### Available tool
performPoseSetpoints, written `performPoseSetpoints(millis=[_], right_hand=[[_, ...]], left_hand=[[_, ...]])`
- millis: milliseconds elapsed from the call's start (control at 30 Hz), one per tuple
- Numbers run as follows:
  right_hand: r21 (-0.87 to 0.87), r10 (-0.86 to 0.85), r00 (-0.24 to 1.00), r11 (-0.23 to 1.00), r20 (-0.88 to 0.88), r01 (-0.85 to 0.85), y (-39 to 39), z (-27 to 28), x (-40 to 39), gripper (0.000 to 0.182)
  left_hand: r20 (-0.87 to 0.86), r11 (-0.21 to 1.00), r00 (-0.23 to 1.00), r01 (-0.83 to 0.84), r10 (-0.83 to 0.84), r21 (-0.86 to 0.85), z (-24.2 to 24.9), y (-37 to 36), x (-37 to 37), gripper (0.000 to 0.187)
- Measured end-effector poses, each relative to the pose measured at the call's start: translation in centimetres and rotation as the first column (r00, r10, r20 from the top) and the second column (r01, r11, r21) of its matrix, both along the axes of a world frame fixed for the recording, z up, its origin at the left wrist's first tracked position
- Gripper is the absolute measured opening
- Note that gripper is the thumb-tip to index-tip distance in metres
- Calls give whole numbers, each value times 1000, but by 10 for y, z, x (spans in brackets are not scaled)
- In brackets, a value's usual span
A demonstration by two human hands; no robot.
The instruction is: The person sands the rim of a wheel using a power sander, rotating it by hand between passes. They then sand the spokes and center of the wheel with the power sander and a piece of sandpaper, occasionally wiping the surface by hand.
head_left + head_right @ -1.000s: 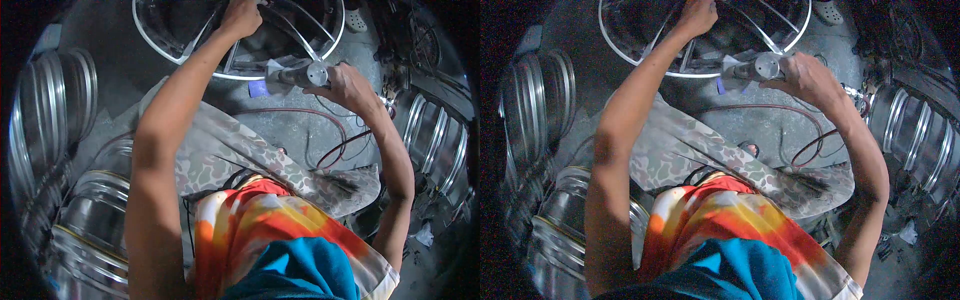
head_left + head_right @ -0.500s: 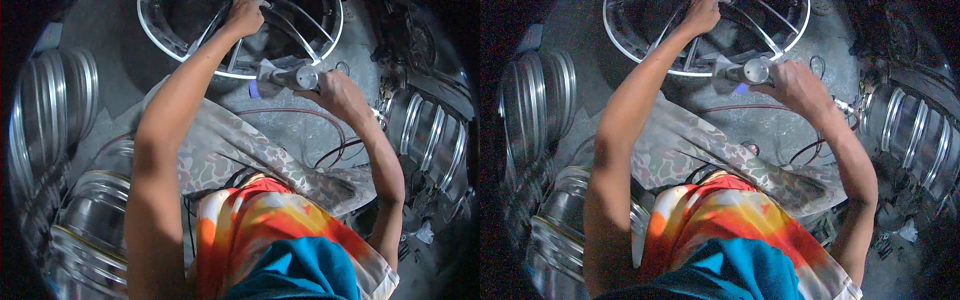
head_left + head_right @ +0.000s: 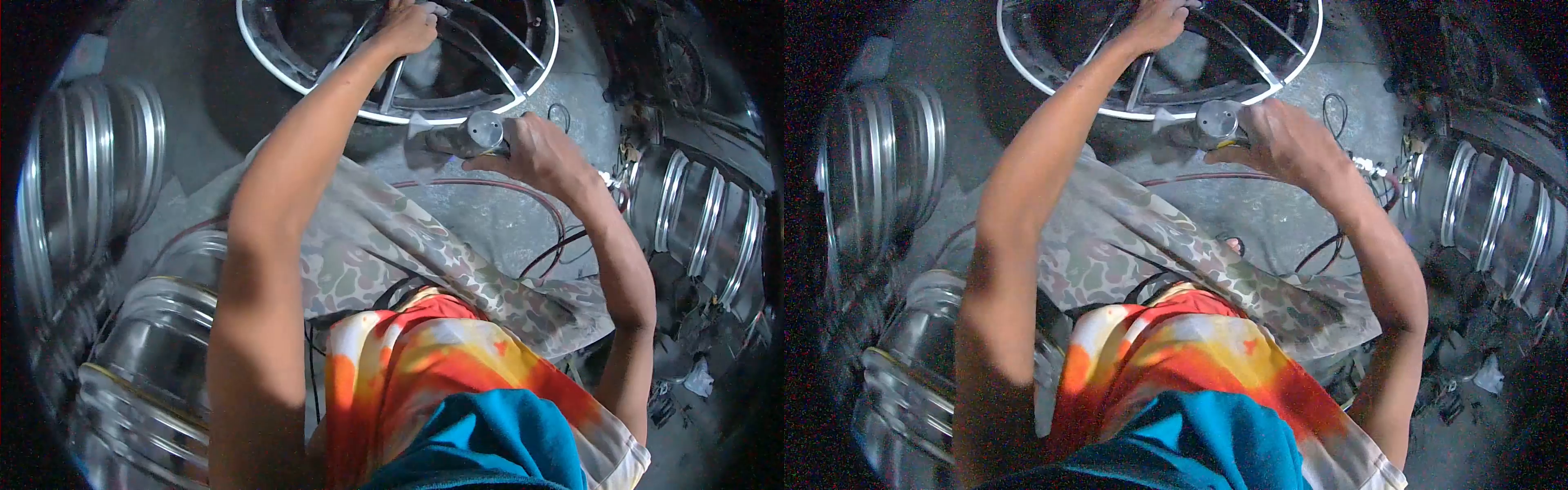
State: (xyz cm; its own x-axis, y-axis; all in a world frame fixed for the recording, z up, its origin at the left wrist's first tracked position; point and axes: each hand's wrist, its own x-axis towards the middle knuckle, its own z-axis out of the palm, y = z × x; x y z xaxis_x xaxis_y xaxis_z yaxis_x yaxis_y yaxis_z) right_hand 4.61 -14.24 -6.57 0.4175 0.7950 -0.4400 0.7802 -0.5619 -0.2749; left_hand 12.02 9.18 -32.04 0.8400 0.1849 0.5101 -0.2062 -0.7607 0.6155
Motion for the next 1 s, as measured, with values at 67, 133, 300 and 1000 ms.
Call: performPoseSetpoints(millis=[67,133,300,1000], right_hand=[[-3,37,999,999,18,-37,1,-15,9,55],[-13,78,996,997,39,-78,5,-17,12,55],[14,69,995,997,67,-70,8,-9,14,58],[23,49,994,998,103,-52,10,-8,1,53]], left_hand=[[-28,1000,1000,-3,3,13,-8,-2,1,29],[6,999,1000,25,-24,-48,-17,-2,3,30],[19,998,999,42,-41,-52,-18,-2,7,31],[-83,999,996,26,-27,-23,1,-9,-6,34]])
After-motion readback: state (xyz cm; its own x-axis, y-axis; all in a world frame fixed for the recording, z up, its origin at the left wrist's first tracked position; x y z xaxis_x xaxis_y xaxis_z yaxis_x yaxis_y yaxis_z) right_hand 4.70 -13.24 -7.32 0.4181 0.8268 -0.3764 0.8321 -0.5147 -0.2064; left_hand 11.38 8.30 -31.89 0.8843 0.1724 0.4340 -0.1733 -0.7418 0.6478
